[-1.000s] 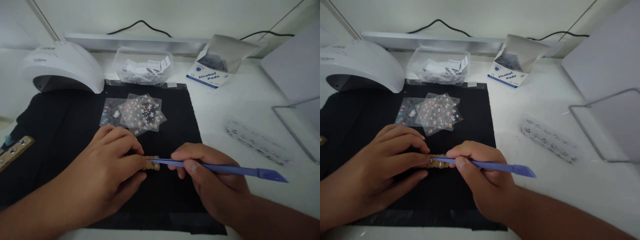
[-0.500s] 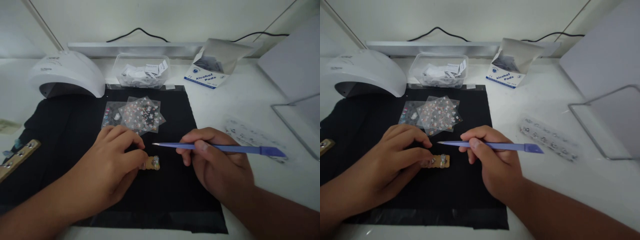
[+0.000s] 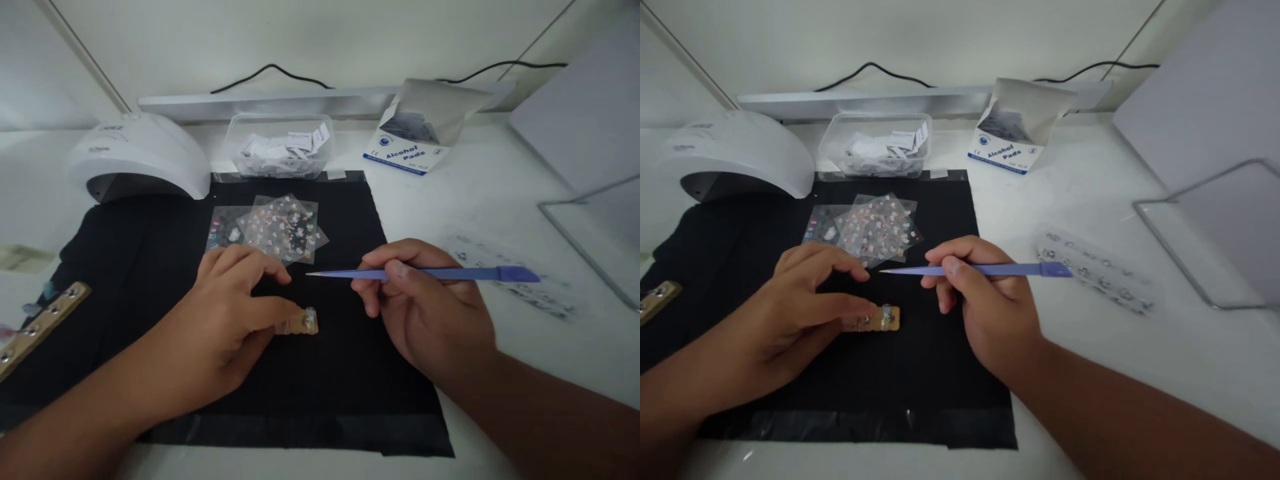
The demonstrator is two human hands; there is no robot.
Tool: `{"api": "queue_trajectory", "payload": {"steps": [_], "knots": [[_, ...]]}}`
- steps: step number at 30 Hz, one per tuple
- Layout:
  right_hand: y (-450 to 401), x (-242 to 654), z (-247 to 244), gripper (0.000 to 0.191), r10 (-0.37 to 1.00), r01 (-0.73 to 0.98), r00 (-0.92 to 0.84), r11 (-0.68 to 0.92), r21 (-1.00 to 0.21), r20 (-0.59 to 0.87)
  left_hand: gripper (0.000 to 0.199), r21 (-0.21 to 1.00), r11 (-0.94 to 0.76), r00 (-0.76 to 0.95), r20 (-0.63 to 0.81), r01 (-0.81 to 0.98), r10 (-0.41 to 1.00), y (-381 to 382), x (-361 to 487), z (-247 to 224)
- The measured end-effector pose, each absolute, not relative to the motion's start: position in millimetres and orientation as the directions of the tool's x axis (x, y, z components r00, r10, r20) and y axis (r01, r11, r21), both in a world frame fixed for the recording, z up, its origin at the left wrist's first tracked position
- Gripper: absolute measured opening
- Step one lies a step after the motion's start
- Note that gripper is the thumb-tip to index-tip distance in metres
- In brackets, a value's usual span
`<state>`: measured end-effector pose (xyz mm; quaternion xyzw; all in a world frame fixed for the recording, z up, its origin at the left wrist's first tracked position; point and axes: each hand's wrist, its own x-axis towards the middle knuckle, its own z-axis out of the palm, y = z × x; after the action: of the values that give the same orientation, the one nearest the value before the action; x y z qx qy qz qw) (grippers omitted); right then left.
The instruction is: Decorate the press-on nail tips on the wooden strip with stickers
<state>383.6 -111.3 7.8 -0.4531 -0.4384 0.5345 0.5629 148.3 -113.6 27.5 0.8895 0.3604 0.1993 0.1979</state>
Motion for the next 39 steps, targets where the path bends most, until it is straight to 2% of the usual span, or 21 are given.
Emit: {"api": "queue_trajectory", "payload": {"steps": [4, 11, 18, 26, 30, 33, 35, 39], "knots": [[-106.9, 383.6, 7.6, 0.005, 0.998, -0.266, 0.065, 0.002, -0.964, -0.016, 0.027, 0.576, -0.620, 0.614, 0.241, 0.533, 0.752, -113.7, 149.1, 32.0], [-101.3, 383.3, 6.2, 0.008, 0.996, -0.307, 0.078, 0.060, -0.950, 0.038, 0.023, 0.500, -0.663, 0.671, 0.198, 0.558, 0.715, -110.3, 153.0, 24.1], [-102.0, 382.9, 5.6, 0.009, 0.996, -0.316, 0.084, 0.045, -0.948, 0.019, 0.029, 0.472, -0.665, 0.677, 0.176, 0.579, 0.715, -110.6, 151.5, 22.4], [-98.9, 381.0, 6.1, 0.008, 0.993, -0.310, 0.112, 0.073, -0.948, 0.040, 0.037, 0.463, -0.690, 0.680, 0.224, 0.557, 0.698, -112.5, 148.8, 26.2], [-97.3, 381.4, 6.5, 0.007, 0.992, -0.314, 0.120, 0.074, -0.946, 0.038, 0.031, 0.424, -0.662, 0.504, 0.433, 0.618, 0.748, -101.2, 132.5, 30.5], [-97.0, 381.5, 6.2, 0.006, 0.991, -0.328, 0.131, 0.069, -0.942, 0.028, 0.022, 0.355, -0.530, 0.298, 0.534, 0.770, 0.791, -82.9, 112.0, 27.4], [-97.1, 381.5, 6.0, 0.006, 0.991, -0.335, 0.135, 0.067, -0.940, 0.022, 0.025, 0.327, -0.340, 0.180, 0.433, 0.882, 0.883, -70.3, 99.8, 22.0], [-97.8, 382.1, 6.7, 0.007, 0.991, -0.329, 0.131, 0.063, -0.942, 0.020, 0.032, 0.287, -0.204, 0.119, 0.287, 0.936, 0.951, -55.4, 91.1, 11.7]]}}
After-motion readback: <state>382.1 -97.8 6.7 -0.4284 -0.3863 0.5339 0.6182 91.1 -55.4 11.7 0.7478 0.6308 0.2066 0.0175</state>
